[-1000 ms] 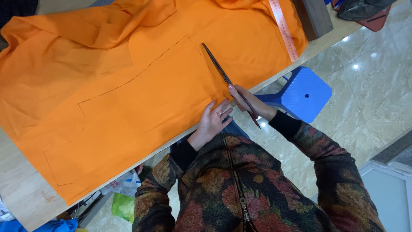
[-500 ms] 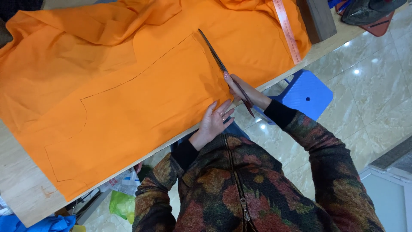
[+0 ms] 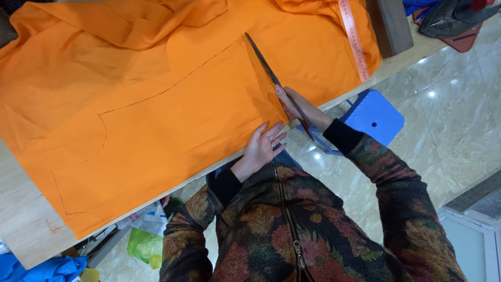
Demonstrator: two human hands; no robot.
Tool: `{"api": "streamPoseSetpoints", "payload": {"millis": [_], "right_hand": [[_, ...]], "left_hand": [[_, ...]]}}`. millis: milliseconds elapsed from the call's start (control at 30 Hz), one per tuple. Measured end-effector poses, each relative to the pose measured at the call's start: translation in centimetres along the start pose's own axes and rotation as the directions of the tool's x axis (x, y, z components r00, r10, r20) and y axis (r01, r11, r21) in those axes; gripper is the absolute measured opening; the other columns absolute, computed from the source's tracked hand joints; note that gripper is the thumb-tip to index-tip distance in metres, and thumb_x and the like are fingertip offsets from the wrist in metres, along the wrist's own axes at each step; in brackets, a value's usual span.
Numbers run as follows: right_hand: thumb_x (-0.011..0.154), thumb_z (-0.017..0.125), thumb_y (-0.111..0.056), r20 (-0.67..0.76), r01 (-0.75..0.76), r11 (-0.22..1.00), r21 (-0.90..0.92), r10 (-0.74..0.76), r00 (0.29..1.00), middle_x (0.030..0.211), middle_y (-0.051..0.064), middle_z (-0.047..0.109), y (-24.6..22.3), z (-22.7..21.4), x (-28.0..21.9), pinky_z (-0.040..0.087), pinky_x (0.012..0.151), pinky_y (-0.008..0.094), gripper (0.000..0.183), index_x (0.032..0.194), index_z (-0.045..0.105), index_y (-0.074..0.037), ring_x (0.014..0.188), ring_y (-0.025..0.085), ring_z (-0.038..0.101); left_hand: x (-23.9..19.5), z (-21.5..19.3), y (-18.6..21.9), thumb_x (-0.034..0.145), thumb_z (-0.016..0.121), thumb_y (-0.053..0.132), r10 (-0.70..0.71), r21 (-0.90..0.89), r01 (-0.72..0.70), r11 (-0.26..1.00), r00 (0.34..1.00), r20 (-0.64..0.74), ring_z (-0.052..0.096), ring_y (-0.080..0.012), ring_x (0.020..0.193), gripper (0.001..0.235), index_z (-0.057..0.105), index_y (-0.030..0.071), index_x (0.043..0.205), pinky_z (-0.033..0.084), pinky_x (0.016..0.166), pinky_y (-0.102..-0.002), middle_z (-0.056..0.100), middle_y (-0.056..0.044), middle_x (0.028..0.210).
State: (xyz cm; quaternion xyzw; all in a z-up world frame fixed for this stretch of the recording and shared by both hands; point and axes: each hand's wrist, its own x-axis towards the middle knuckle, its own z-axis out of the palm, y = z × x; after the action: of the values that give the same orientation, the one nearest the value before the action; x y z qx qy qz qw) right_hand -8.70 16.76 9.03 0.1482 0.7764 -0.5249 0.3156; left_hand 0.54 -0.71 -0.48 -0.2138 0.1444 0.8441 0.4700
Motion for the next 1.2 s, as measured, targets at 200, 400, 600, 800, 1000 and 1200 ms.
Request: {"api": "streamPoseSetpoints", "payload": {"millis": [200, 400, 600, 800, 1000, 1200], "right_hand": [[0.102, 0.041, -0.071, 0.309, 0.069, 0.995, 0.074, -0.089, 0.947, 0.061, -0.008, 0.047, -0.9, -1.9, 2.3, 0.031, 0.043, 0.007, 0.055, 0.098, 0.052, -0.017, 0.049, -0.005, 0.041], [0.098, 0.044, -0.079, 0.045, 0.063, 0.992, 0.11, -0.068, 0.997, 0.059, -0.007, 0.043, 1.7, -0.2, 4.3, 0.041, 0.039, 0.022, 0.063, 0.096, 0.043, -0.015, 0.043, 0.007, 0.044], [0.099, 0.046, -0.075, 0.011, 0.061, 0.993, 0.104, -0.062, 0.998, 0.056, -0.005, 0.04, 1.7, -0.3, 4.5, 0.037, 0.037, 0.022, 0.058, 0.093, 0.041, -0.017, 0.04, 0.009, 0.042], [0.097, 0.045, -0.078, 0.008, 0.045, 0.996, 0.072, -0.046, 0.999, 0.057, -0.003, 0.044, 1.4, -0.2, 4.5, 0.039, 0.038, 0.023, 0.063, 0.092, 0.043, -0.016, 0.042, 0.01, 0.046], [0.099, 0.044, -0.076, 0.038, 0.048, 0.992, 0.116, -0.052, 0.998, 0.056, -0.007, 0.04, -0.9, -0.1, 3.6, 0.036, 0.039, 0.021, 0.06, 0.093, 0.04, -0.017, 0.042, 0.007, 0.04], [0.099, 0.044, -0.076, 0.029, 0.033, 0.991, 0.126, -0.037, 0.999, 0.056, -0.008, 0.038, -1.2, 0.0, 3.5, 0.034, 0.038, 0.02, 0.058, 0.092, 0.038, -0.018, 0.041, 0.006, 0.038]], "left_hand": [[0.1, -0.2, 0.0, 0.101, 0.052, 0.06, -0.002, 0.003, 0.002, 1.0, 1.0, 0.006, 0.04, -0.0197, 0.138, 0.063, 0.054, 0.021, 0.15, 0.029, 0.122, -0.045, 0.047, 0.004, 0.154], [0.3, -0.5, -0.2, 0.1, 0.054, 0.06, 0.002, -0.005, -0.002, 1.0, 1.0, 0.005, 0.04, -0.0206, 0.139, 0.063, 0.055, 0.02, 0.15, 0.03, 0.122, -0.046, 0.047, 0.004, 0.155], [0.2, -0.4, -0.1, 0.1, 0.054, 0.059, 0.001, -0.012, -0.001, 1.0, 1.0, 0.007, 0.041, -0.0201, 0.138, 0.064, 0.054, 0.019, 0.15, 0.031, 0.122, -0.045, 0.047, 0.004, 0.154], [0.1, -0.3, -0.1, 0.1, 0.053, 0.061, 0.006, 0.001, -0.006, 1.0, 1.0, 0.018, 0.039, -0.021, 0.14, 0.065, 0.053, 0.02, 0.151, 0.029, 0.122, -0.046, 0.045, 0.005, 0.157], [0.1, -0.1, 0.2, 0.101, 0.053, 0.06, -0.001, 0.014, 0.001, 1.0, 1.0, 0.02, 0.038, -0.0209, 0.142, 0.065, 0.052, 0.02, 0.152, 0.028, 0.123, -0.046, 0.044, 0.004, 0.157], [0.3, -0.6, 0.1, 0.101, 0.054, 0.06, -0.008, 0.015, 0.007, 1.0, 1.0, 0.025, 0.039, -0.0216, 0.141, 0.065, 0.053, 0.019, 0.151, 0.029, 0.122, -0.047, 0.045, 0.003, 0.156]]}}
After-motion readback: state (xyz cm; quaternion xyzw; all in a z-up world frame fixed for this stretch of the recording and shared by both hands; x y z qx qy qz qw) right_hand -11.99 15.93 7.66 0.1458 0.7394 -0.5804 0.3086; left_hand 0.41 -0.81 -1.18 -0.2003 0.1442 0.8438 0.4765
